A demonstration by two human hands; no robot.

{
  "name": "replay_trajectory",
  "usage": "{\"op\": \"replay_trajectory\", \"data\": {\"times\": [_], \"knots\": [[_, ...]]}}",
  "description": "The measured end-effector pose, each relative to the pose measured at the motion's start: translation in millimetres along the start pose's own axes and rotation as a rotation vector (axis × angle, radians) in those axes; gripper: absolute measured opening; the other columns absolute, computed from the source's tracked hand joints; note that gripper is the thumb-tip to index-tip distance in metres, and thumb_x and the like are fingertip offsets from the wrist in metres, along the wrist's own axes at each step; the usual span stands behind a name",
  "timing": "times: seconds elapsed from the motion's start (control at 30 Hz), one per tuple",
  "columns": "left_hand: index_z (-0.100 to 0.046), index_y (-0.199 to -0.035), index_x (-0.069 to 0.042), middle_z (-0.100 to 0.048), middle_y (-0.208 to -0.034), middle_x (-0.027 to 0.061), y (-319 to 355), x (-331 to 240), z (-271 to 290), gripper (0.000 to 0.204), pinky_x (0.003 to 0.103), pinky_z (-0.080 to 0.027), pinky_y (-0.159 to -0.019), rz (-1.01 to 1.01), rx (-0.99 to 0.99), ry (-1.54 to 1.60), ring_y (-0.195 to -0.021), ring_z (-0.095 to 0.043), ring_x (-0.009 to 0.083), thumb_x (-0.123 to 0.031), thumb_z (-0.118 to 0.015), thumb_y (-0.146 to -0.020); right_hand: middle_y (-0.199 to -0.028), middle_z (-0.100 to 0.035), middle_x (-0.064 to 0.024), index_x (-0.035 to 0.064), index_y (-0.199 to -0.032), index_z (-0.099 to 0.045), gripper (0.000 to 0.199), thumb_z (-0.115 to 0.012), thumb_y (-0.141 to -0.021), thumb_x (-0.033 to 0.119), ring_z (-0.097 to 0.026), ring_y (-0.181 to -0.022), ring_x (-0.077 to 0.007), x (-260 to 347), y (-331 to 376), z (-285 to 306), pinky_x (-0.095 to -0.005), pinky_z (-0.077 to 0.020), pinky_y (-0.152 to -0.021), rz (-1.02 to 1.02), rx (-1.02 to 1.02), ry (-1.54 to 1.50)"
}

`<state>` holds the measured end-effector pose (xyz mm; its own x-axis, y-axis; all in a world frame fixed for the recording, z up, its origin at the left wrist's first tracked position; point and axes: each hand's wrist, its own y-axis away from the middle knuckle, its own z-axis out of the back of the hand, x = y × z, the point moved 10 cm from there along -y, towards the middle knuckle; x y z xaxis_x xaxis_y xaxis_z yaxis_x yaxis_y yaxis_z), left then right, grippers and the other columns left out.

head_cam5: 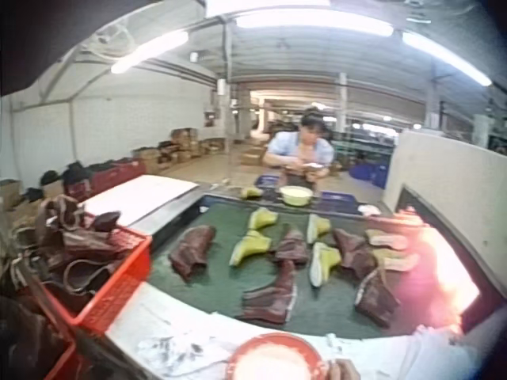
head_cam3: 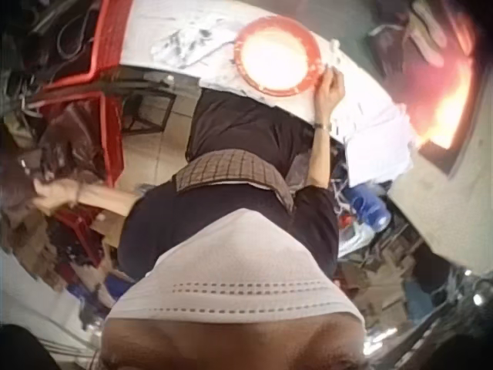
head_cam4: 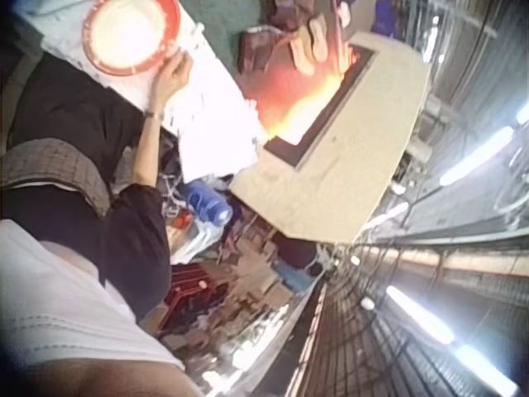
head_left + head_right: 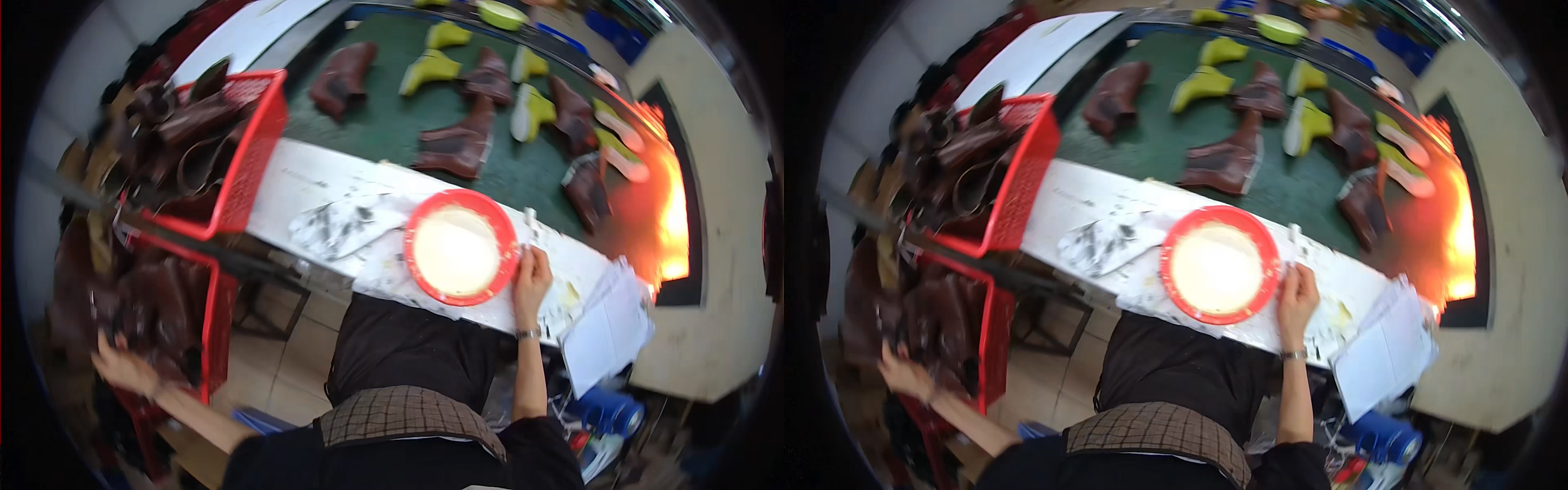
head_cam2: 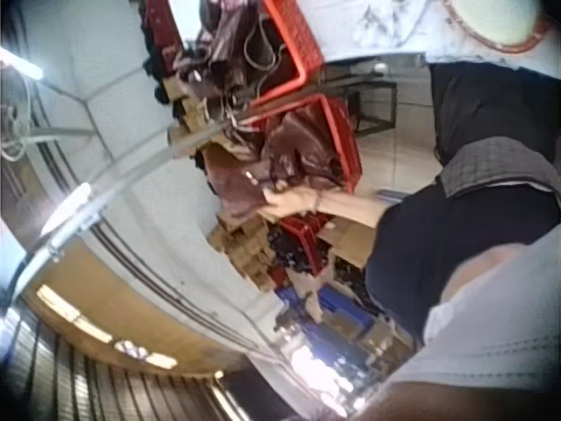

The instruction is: The recorder uses a brush to apply a white adhesive liquid to the inner edges of leather boot uppers before placing them onto a conveyor belt for drying.

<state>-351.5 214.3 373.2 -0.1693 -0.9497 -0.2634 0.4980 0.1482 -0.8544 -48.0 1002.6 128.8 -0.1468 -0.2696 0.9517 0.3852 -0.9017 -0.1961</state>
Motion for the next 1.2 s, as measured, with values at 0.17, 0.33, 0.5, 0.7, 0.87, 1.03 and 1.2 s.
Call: {"op": "replay_trajectory", "data": {"times": [0.17, 0.33, 0.5, 0.7, 0.87, 1.03, 1.2], "knots": [[-0.068, -0.113, 0.01, -0.072, -0.1, 0.0154, 53.9, -117.3, -41.5, 0.029, 0.03, -0.059, -0.073, 0.473, 0.028, 0.926, -0.079, -0.068, 0.0192, -0.011, -0.072, -0.093, -0.075, -0.061, 0.0021, -0.0004, -0.112, -0.066, 0.019, -0.058, -0.107, 0.016, -0.051, -0.063, -0.0037, -10.5, 1.0, 7.5, -0.0206, -0.0413, -0.055, -0.1, 0.0, -0.108], [-0.062, -0.135, 0.001, -0.066, -0.127, 0.0171, 90.7, -300.3, -126.3, 0.048, 0.039, -0.048, -0.102, -0.293, 0.396, 0.785, -0.114, -0.063, 0.0294, 0.008, -0.066, -0.087, -0.083, -0.063, 0.0012, -0.0014, -0.115, -0.07, 0.024, -0.059, -0.107, 0.017, -0.052, -0.064, -0.0048, 6.1, -5.5, 5.8, -0.0218, -0.042, -0.057, -0.164, 0.048, -0.225], [-0.068, -0.13, -0.015, -0.059, -0.112, 0.0131, 159.1, -376.0, -205.4, 0.056, 0.044, -0.048, -0.095, -0.613, 1.161, 0.716, -0.107, -0.059, 0.034, -0.01, -0.082, -0.076, -0.091, -0.066, -0.0062, 0.0101, -0.106, -0.078, 0.015, -0.073, -0.092, 0.012, -0.065, -0.071, -0.0174, 136.0, 2.9, -9.6, -0.0319, -0.0505, -0.061, 0.352, 0.145, 0.492], [-0.057, -0.14, -0.003, -0.062, -0.123, 0.018, 155.3, -418.0, -230.9, 0.08, 0.044, -0.047, -0.101, -0.531, 0.993, 0.745, -0.118, -0.058, 0.0369, -0.036, -0.09, -0.075, -0.086, -0.063, -0.0069, 0.0103, -0.088, -0.074, 0.005, -0.074, -0.085, 0.015, -0.067, -0.082, -0.027, 128.7, 17.5, -56.8, -0.0421, -0.0546, -0.069, 0.521, 0.317, 0.959], [-0.039, -0.153, -0.001, -0.059, -0.137, 0.0276, 189.9, -444.9, -297.3, 0.11, 0.044, -0.048, -0.103, -0.383, 1.138, 0.711, -0.126, -0.059, 0.0409, -0.044, -0.091, -0.066, -0.086, -0.064, -0.0079, 0.0099, -0.09, -0.075, 0.009, -0.072, -0.087, 0.018, -0.068, -0.082, -0.0274, 165.2, 20.6, -38.3, -0.0424, -0.054, -0.068, 0.512, 0.209, 0.874], [-0.055, -0.14, 0.003, -0.074, -0.114, 0.0221, 161.7, -437.7, -305.7, 0.078, 0.04, -0.056, -0.088, -0.255, 1.093, 0.756, -0.103, -0.073, 0.0339, -0.021, -0.076, -0.069, -0.082, -0.066, -0.0084, 0.0084, -0.092, -0.077, 0.013, -0.076, -0.088, 0.021, -0.067, -0.072, -0.0246, 145.2, 20.5, 3.6, -0.038, -0.0522, -0.064, 0.328, 0.202, 0.714], [-0.072, -0.112, 0.004, -0.075, -0.099, 0.0057, 135.3, -461.5, -242.1, 0.037, 0.028, -0.055, -0.08, 0.019, 1.367, 1.102, -0.088, -0.067, 0.0111, -0.008, -0.075, -0.078, -0.078, -0.067, -0.008, 0.0075, -0.095, -0.08, 0.018, -0.079, -0.089, 0.025, -0.063, -0.063, -0.0221, 121.3, 23.4, 29.8, -0.034, -0.048, -0.06, 0.21, 0.218, 0.499]]}}
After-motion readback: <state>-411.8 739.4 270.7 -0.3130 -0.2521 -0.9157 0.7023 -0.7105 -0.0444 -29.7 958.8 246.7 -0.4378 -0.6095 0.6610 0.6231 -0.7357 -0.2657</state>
